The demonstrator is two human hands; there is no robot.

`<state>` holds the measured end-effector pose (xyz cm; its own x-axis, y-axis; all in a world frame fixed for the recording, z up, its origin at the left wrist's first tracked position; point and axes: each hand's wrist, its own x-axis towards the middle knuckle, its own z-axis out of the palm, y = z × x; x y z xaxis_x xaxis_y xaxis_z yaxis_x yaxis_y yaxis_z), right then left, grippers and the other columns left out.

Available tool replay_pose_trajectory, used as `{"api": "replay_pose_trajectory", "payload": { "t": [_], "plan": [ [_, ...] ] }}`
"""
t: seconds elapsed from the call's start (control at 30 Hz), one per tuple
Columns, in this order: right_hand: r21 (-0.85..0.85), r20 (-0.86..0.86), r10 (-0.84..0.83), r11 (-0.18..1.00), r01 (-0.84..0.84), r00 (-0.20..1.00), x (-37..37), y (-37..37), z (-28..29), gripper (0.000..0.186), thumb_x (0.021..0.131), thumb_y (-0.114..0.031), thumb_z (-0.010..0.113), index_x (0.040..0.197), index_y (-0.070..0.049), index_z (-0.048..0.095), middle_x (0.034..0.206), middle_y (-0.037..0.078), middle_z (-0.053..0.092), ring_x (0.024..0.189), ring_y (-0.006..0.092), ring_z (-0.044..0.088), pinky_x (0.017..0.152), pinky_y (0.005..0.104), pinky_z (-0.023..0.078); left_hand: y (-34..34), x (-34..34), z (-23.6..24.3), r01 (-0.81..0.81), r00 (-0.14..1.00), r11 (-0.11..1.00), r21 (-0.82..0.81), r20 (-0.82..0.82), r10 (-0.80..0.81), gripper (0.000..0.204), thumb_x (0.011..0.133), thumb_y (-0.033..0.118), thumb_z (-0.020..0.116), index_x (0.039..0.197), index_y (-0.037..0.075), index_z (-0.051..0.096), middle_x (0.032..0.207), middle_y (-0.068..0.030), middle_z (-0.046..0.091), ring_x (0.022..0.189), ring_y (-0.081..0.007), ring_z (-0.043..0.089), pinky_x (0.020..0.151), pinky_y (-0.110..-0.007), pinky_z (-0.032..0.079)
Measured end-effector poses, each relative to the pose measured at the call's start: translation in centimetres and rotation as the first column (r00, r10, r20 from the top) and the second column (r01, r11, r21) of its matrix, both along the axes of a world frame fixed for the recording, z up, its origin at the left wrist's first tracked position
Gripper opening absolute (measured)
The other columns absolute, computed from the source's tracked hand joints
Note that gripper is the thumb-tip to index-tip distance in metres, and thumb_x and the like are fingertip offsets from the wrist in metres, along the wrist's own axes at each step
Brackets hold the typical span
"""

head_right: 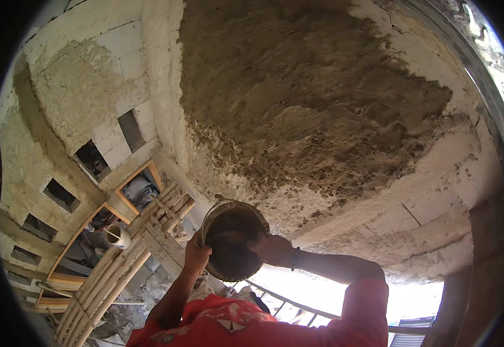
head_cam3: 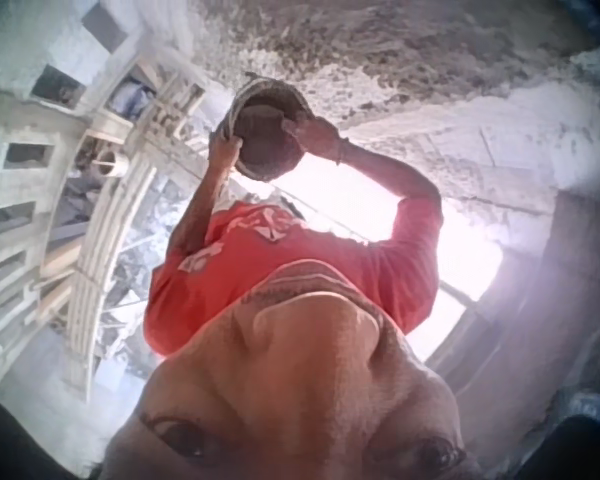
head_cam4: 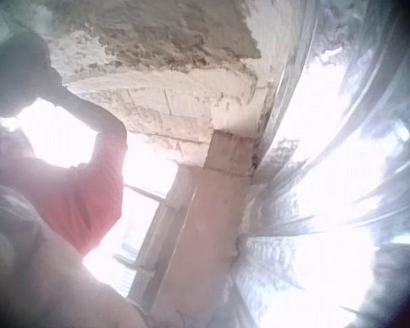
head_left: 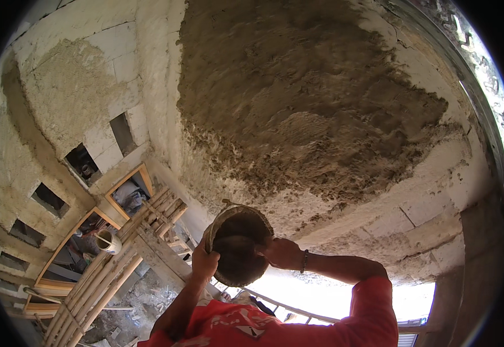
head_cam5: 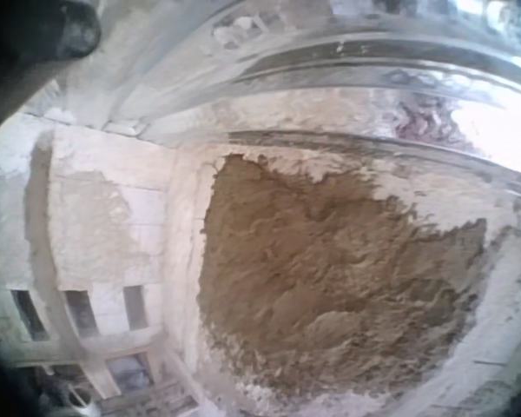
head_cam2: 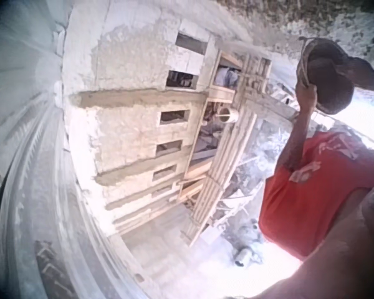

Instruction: The person applies plaster to a wall using a trowel and a bucket of material while standing on scaffolding.

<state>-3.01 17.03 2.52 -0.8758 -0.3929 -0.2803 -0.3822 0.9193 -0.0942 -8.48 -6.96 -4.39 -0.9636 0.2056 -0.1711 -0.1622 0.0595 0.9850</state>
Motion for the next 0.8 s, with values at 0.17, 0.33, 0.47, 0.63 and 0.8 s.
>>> {"api": "replay_pose_trajectory", "payload": {
  "t": [0.17, 0.33, 0.47, 0.63, 0.8],
  "plan": [
    [0.072, -0.224, 0.028, 0.997, -0.012, 0.974, 2.5, 1.6, -4.6, 0.034, 0.088, -0.017, 0.052, 0.122, -0.014, 0.056, 0.094, 0.016, 0.058, 0.061, 0.0301, 0.064, 0.048, 0.0428, 0.054, 2.8, -1.1, -0.8, 0.098, 0.995, 0.993, -0.061, 0.019, -0.097, 0.057, 0.064, -0.002, 0.050, 0.120, -0.002, 0.059, 0.100, -0.0102, 0.067, 0.093, -0.0174, 0.062, 0.083, -0.029, 0.048],
    [0.175, 0.278, -0.077, 0.984, 0.028, 0.958, 3.7, 2.4, -0.3, 0.038, 0.090, -0.022, 0.051, 0.127, -0.019, 0.057, 0.095, 0.018, 0.060, 0.082, 0.0346, 0.065, 0.068, 0.0488, 0.056, 2.5, -0.7, -0.9, 0.083, 0.992, 0.995, -0.059, -0.092, -0.089, 0.054, 0.066, 0.002, 0.051, 0.119, -0.004, 0.059, 0.097, -0.0111, 0.068, 0.089, -0.0182, 0.063, 0.083, -0.030, 0.049],
    [0.260, -0.297, -0.034, 0.959, 0.115, 0.954, 2.7, 5.2, 3.5, 0.019, 0.079, -0.016, 0.062, 0.094, -0.008, 0.069, 0.080, 0.010, 0.063, 0.080, 0.0256, 0.062, 0.062, 0.0407, 0.054, 3.9, 0.6, 0.1, 0.162, 0.978, 0.949, -0.270, -0.084, -0.191, 0.055, 0.069, 0.007, 0.055, 0.124, 0.000, 0.056, 0.097, -0.0201, 0.068, 0.092, -0.0311, 0.065, 0.084, -0.039, 0.050],
    [0.440, -0.334, -0.048, 0.875, 0.201, 0.941, 2.0, 4.1, 1.8, 0.015, 0.077, -0.019, 0.063, 0.083, -0.007, 0.070, 0.079, 0.010, 0.065, 0.076, 0.0258, 0.063, 0.058, 0.0381, 0.054, 5.5, 0.8, 2.3, 0.116, 0.963, 0.926, -0.359, -0.189, -0.194, 0.058, 0.073, 0.012, 0.060, 0.130, 0.007, 0.053, 0.097, -0.0242, 0.067, 0.092, -0.0414, 0.064, 0.081, -0.050, 0.050],
    [0.218, -0.059, -0.115, 0.968, 0.126, 0.992, 2.9, 7.6, -1.3, 0.017, 0.086, -0.021, 0.058, 0.085, -0.009, 0.070, 0.079, 0.014, 0.067, 0.073, 0.0301, 0.066, 0.059, 0.0426, 0.055, 6.8, 0.9, 3.0, 0.097, 0.956, 0.925, -0.367, -0.225, -0.189, 0.061, 0.073, 0.014, 0.062, 0.133, 0.009, 0.051, 0.095, -0.0245, 0.065, 0.090, -0.0422, 0.064, 0.080, -0.051, 0.050]
  ]
}}
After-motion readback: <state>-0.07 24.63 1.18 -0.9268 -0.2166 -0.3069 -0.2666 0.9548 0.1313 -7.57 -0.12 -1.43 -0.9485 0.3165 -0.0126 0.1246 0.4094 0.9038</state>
